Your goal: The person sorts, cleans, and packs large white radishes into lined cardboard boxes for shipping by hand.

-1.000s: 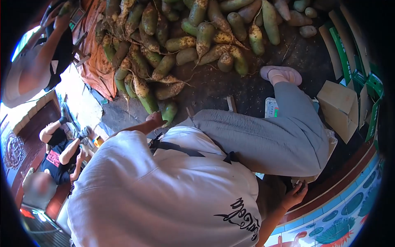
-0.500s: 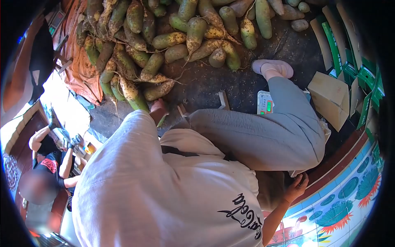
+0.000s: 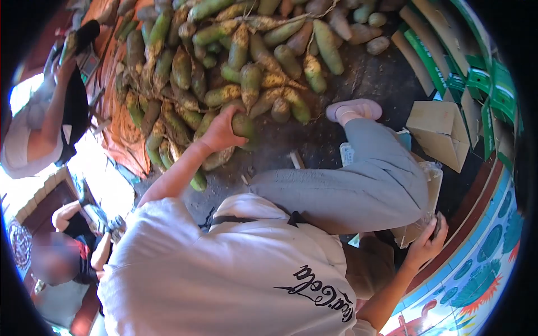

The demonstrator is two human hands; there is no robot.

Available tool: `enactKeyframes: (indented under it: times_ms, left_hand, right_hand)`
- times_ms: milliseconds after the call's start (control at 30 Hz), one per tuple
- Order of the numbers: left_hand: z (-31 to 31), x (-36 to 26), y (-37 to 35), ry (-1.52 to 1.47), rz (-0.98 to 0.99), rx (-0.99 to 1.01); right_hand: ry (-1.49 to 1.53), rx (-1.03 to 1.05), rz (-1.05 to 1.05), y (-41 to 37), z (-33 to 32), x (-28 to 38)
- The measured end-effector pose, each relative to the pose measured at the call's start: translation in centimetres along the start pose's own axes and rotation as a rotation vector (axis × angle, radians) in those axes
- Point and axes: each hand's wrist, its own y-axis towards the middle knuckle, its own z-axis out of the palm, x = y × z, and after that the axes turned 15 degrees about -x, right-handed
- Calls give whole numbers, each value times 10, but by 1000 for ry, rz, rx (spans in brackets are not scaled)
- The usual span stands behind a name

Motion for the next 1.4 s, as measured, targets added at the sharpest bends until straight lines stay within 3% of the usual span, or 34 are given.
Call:
enactKeyframes:
  times_ms: [67,100,133,167,300,467,533,767,867,900,1000,1133,1400]
  left_hand:
    - [-21,-41,27,-46,151,-170]
    - [-31,-63,38,-74,230,-254]
    - [-41,-86,47,-180,210,-267]
    - [-49,-109,53,-288,192,-274]
    - [-54,-169,68,-774,134,-298]
    - [-32,-223,71,-1301,-51,-163]
    - [-17,-244,66,-1253,-76,-69]
    - [14,-301,65,-1166,-210,231]
    - [29,-314,74,-1071,-128,284]
    - [34,-328,72,-1107,-155,247]
    - [47,-345,86,-1025,43,321]
    - [64,-375,87,-1061,147,172]
    - [88,-410,80,-963,241,123]
  right_hand:
    - [122,-21,125,16,10,18]
    - [191,-25,82,27,15,29]
    - [289,-8,76,36,22,36]
    - [312,-40,-79,49,27,49]
    - [475,60,-177,86,46,91]
    - [391,42,-464,116,64,118]
    - [286,-53,-586,123,60,123]
    - [429,156,-238,122,42,78]
    - [588,114,-111,125,37,49]
    - [725,206,12,128,32,40]
    - [1059,362,358,130,27,15]
    - [1098,463,667,125,8,-6]
    - [1191,369,747,100,-8,-37]
